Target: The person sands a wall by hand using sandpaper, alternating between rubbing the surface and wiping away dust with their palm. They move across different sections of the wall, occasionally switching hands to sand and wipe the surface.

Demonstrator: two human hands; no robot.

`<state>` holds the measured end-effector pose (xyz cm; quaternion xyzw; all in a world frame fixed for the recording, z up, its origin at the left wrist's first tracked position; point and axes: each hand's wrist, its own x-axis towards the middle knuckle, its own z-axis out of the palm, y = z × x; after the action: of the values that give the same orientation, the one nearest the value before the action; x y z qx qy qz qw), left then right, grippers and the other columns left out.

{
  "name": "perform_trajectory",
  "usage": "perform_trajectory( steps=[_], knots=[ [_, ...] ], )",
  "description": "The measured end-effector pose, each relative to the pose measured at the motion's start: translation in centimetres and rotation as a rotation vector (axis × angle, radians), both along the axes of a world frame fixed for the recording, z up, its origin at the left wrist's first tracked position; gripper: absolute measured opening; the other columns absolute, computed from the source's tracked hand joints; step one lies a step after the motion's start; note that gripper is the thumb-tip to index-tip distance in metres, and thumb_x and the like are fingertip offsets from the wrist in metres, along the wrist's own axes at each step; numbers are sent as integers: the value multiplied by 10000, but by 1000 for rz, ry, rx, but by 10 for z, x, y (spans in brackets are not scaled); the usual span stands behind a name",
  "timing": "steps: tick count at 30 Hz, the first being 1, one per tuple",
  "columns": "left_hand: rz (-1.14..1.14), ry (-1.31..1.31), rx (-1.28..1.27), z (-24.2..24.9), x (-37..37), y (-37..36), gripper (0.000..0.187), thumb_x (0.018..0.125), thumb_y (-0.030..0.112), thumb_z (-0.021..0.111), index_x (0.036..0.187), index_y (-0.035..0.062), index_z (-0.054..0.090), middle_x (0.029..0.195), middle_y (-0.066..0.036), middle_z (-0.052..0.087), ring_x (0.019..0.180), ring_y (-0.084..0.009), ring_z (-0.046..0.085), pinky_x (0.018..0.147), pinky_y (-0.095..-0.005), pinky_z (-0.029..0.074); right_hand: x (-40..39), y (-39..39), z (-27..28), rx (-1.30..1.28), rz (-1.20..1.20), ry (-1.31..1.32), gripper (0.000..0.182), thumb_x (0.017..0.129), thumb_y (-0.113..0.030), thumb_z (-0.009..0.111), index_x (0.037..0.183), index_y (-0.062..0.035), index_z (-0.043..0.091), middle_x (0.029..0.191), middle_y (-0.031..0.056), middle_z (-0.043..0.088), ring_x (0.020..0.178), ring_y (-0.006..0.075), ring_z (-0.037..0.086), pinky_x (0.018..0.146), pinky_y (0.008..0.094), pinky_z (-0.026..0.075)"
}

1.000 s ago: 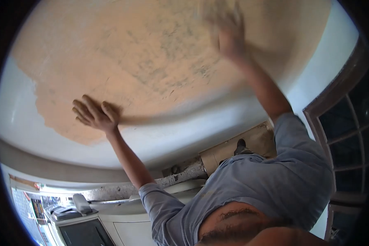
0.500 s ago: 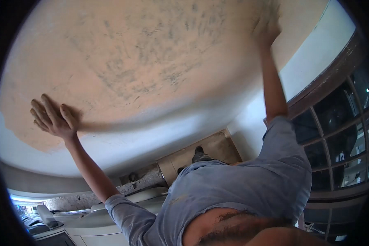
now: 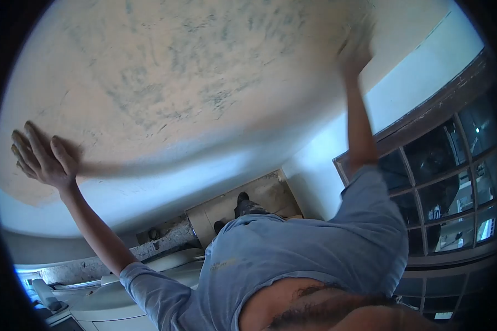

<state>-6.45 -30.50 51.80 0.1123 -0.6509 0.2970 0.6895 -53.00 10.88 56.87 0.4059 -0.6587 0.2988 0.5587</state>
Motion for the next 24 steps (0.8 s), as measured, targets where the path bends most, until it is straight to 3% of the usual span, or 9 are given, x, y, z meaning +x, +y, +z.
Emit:
perform_trajectory(
  steps=[2,5,11,15,18,19,20,22,24],
  knots=[
    [20,3,1,-2,0,-3,520,986,427,423,1356,90,563,1437,-166,478,1347,-323,408,1120,-426,272,10,3,73,-37,-128,-595,494,1024,-298,415,1404,17,421,1097,178,628,869,347,626,673,528,441],
    [1,4,-11,0,-3,-3,512,991,422,416,1353,92,566,1435,-158,482,1341,-314,416,1118,-423,277,-16,-8,46,-95,-241,-107,483,988,-313,465,1362,-8,494,1248,244,573,1114,355,572,886,472,441],
    [49,21,18,-8,-1,-5,506,989,422,419,1355,107,568,1433,-151,488,1337,-313,423,1113,-422,277,45,-40,-205,-115,210,-3,476,981,-249,426,1388,-12,491,1484,226,390,1425,401,275,1167,522,162],
    [20,30,-14,-2,-2,-3,510,988,425,420,1360,106,563,1436,-154,484,1337,-327,419,1109,-428,276,28,-31,-42,-15,160,163,446,981,-220,432,1366,-10,511,1433,223,454,1370,406,358,1134,508,225],
    [7,19,-22,-1,-4,-3,511,988,421,420,1362,102,559,1435,-156,484,1336,-332,419,1110,-432,274,56,-40,106,-175,88,-211,435,993,-190,431,1388,-14,478,1384,217,501,1287,372,457,1063,460,345],
    [12,27,-16,-1,-4,-3,509,988,415,421,1364,101,558,1434,-156,484,1335,-333,420,1111,-434,273,44,-51,119,-266,209,114,412,1012,-150,398,1382,8,485,1433,175,484,1367,282,414,1145,400,272],
    [13,16,-11,-1,-5,-2,509,988,415,421,1364,101,558,1434,-156,484,1335,-333,420,1111,-434,273,39,-51,96,-263,209,102,412,1012,-150,398,1382,8,485,1433,175,484,1367,282,414,1145,400,272],
    [-2,22,-18,0,-5,-1,505,987,406,423,1368,100,553,1430,-157,488,1337,-330,416,1113,-433,269,19,-43,2,-46,-377,-118,487,988,-256,439,1422,-38,435,1471,193,420,1348,430,382,1123,518,269],
    [24,14,-3,-1,-3,-3,505,987,392,423,1369,86,548,1439,-175,471,1351,-335,403,1119,-440,266,56,-56,-96,-191,136,-211,603,974,-354,431,1468,-18,356,1528,202,329,1433,411,245,1161,550,124]
  ],
)
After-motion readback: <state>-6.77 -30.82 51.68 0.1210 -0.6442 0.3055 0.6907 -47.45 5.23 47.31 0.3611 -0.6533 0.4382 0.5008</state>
